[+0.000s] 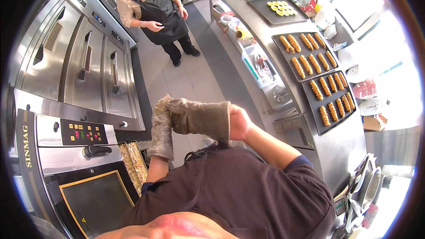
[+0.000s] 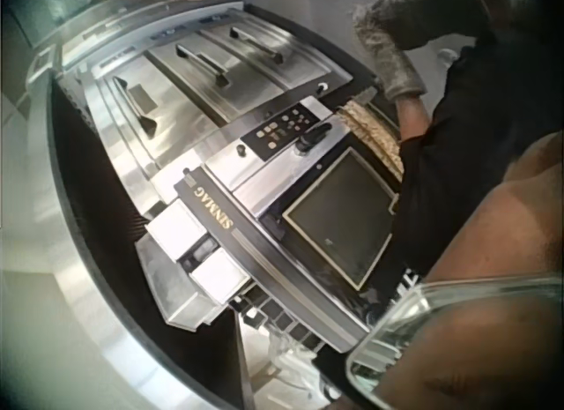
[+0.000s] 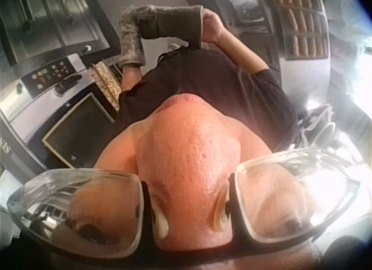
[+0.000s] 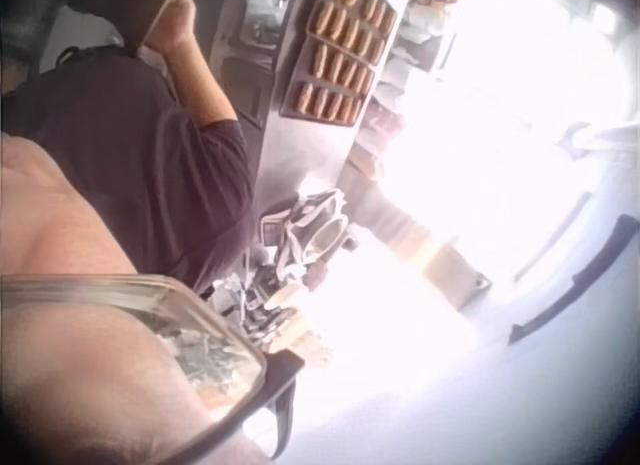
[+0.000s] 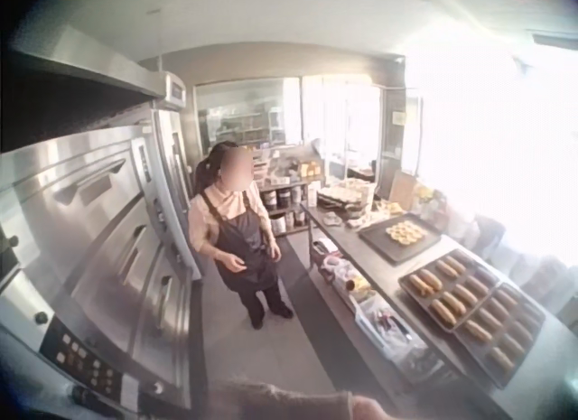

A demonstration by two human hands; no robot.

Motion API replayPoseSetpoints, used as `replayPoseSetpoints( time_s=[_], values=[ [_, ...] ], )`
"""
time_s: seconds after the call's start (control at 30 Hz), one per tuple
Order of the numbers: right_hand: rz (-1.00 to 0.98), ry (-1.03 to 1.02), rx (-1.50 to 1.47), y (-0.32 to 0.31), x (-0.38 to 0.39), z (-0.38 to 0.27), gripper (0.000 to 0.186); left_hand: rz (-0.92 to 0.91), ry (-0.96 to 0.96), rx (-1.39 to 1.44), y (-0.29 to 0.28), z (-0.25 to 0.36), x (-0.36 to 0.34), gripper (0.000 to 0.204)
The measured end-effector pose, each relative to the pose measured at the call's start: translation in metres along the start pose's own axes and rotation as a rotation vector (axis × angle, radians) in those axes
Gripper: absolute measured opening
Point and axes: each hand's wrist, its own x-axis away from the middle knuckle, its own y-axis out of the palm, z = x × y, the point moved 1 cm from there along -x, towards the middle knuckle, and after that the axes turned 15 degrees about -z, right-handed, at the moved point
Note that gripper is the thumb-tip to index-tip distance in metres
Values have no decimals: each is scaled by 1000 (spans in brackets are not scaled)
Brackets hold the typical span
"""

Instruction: The person lines multiple baking trays with parchment paper, then removes a mixing bowl from a stand mixer and places it on the counter. They operate an industrial oven, put on oven mitts, and remove two trays of baked pastries, placing them on the counter.

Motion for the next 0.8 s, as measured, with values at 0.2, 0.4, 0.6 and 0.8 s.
replayPoseSetpoints(
  time_s=[0.2, 0.4, 0.6, 0.8],
  values=[
    [89, -202, 63, 4, 78, -9, 84, -220, 109, 645, 113, -25, 11, 29],
    [654, -278, 399, -72, 143, -8, 36, -663, 329, -205, 268, -5, 88, 33],
    [769, -508, 20, -143, 250, -26, 29, -823, 299, -394, 276, -4, 142, 44],
    [591, -545, 67, -113, 303, -10, 50, -862, -143, 1021, 303, 9, 125, 51]
  ],
)
